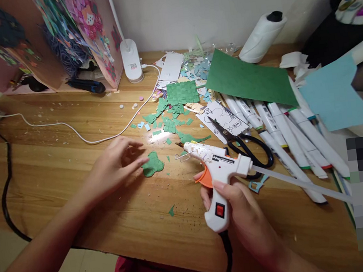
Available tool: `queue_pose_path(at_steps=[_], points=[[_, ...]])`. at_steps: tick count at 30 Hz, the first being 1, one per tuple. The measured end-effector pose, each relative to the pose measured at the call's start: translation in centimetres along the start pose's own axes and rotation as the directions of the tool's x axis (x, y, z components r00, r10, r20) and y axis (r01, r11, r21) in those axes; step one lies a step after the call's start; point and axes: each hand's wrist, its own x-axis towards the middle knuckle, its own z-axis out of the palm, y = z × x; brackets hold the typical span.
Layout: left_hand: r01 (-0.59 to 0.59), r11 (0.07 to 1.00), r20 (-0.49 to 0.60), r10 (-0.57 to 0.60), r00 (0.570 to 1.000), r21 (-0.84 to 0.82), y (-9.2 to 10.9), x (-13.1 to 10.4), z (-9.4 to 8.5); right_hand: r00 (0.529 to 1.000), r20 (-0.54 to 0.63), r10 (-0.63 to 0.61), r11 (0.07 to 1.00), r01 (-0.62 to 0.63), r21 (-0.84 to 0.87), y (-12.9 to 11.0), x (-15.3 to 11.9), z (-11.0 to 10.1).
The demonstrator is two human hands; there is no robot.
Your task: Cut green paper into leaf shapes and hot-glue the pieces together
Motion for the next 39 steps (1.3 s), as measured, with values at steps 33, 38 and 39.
queue_pose_path(at_steps=[33, 38, 39], points=[[0.296, 0.672, 0.280, -0.136, 0.950, -0.679, 1.5, -0.3, 1.6, 0.958, 0.217, -0.189, 0.982, 0.182, 0.050, 1.3, 0.7, 1.0], [0.276, 0.735, 0.257, -0.143, 0.956, -0.619, 1.6, -0.4, 1.6, 0.957, 0.200, -0.210, 0.977, 0.213, 0.010, 1.4, 0.9, 1.0], [0.261, 0.763, 0.239, -0.144, 0.960, -0.592, 1.6, -0.5, 1.6, 0.956, 0.202, -0.214, 0.976, 0.218, -0.001, 1.3, 0.9, 1.0]])
